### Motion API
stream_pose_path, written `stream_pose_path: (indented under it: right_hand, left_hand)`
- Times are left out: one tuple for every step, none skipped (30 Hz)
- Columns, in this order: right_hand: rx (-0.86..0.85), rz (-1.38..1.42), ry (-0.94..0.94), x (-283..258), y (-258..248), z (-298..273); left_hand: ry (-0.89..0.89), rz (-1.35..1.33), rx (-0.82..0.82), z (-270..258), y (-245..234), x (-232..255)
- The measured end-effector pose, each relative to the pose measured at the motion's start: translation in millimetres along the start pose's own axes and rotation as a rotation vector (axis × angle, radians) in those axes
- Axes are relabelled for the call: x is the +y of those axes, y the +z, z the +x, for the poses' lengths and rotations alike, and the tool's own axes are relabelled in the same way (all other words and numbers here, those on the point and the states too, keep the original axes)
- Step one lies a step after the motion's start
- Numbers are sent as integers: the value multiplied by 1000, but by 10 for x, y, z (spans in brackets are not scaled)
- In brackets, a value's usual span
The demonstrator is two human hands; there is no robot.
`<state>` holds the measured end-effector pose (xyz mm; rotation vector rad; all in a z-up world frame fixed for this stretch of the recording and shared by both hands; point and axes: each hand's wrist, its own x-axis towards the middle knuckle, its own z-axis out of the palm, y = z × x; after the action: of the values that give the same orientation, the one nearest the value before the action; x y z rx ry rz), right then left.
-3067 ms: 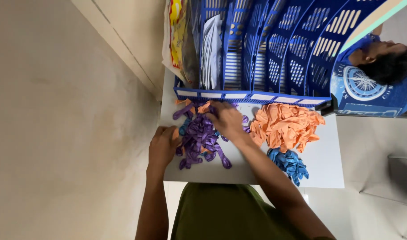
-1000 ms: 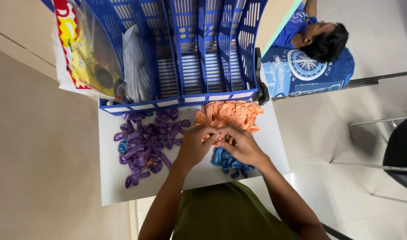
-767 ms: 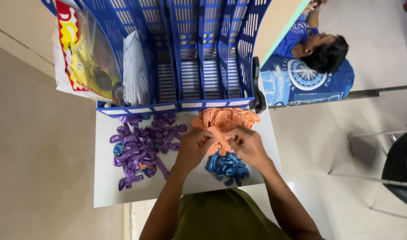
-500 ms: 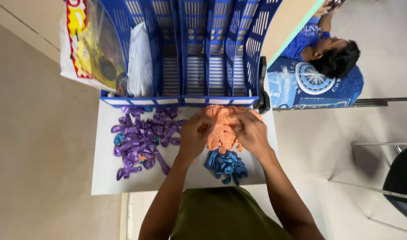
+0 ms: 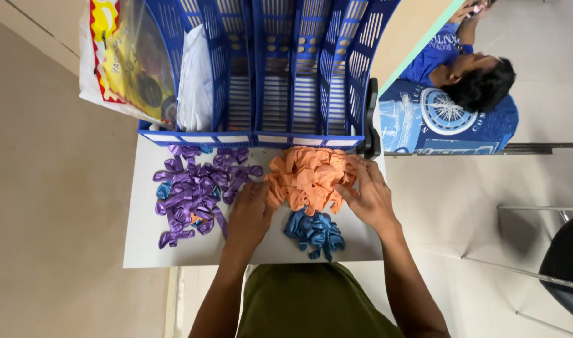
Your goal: Sorting colored balloons by color and then organizing and reviewing a stack of documents on a desk.
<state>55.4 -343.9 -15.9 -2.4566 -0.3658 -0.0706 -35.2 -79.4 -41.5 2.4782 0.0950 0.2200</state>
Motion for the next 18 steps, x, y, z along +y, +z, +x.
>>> stream_pose_path:
  right_hand:
    - [-3, 2, 1, 51, 59, -16]
    - [-38, 1, -26, 99, 117, -33]
    - [-67, 0, -55, 147, 168, -27]
    - [-64, 1, -54, 165, 230, -14]
    - [-78, -48, -61, 187, 292, -18]
    - [-93, -97, -69, 208, 355, -23]
    - [-92, -97, -66, 238, 393, 1]
    - [-83, -125, -72, 269, 434, 25]
    - [-76, -153, -77, 301, 475, 36]
    - [-76, -154, -74, 274, 447, 32]
    - [-85, -143, -64, 252, 412, 27]
    - [-93, -131, -54, 230, 373, 24]
    - [-84, -133, -49, 164, 286, 12]
    - [-67, -112, -56, 96, 195, 1]
    - [-47, -89, -63, 26, 108, -1]
    - [-34, -91, -58, 66, 130, -2]
    - [-1, -56, -68, 108, 151, -25]
    - [32, -22, -77, 151, 177, -47]
  left_hand:
    - [-2, 1, -2, -6, 64, -33]
    - [6, -48, 5, -14, 127, -65]
    - [20, -96, 13, 13, 185, -96]
    - [24, -94, 13, 57, 252, -111]
    - [12, -132, 2, 86, 326, -125]
    - [0, -170, -10, 114, 400, -140]
    - [2, -171, -12, 182, 453, -141]
    - [32, -182, 0, 250, 506, -143]
    - [61, -194, 11, 306, 564, -145]
    - [62, -196, 8, 328, 562, -135]
    - [77, -197, -3, 357, 564, -119]
    - [92, -199, -14, 390, 566, -98]
    - [102, -200, -17, 375, 502, -80]
    - [114, -171, -25, 363, 435, -58]
    - [131, -141, -33, 367, 363, -40]
    - [145, -140, -35, 406, 304, -21]
    - [199, -110, 8, 422, 249, 1]
    - [253, -80, 51, 438, 197, 19]
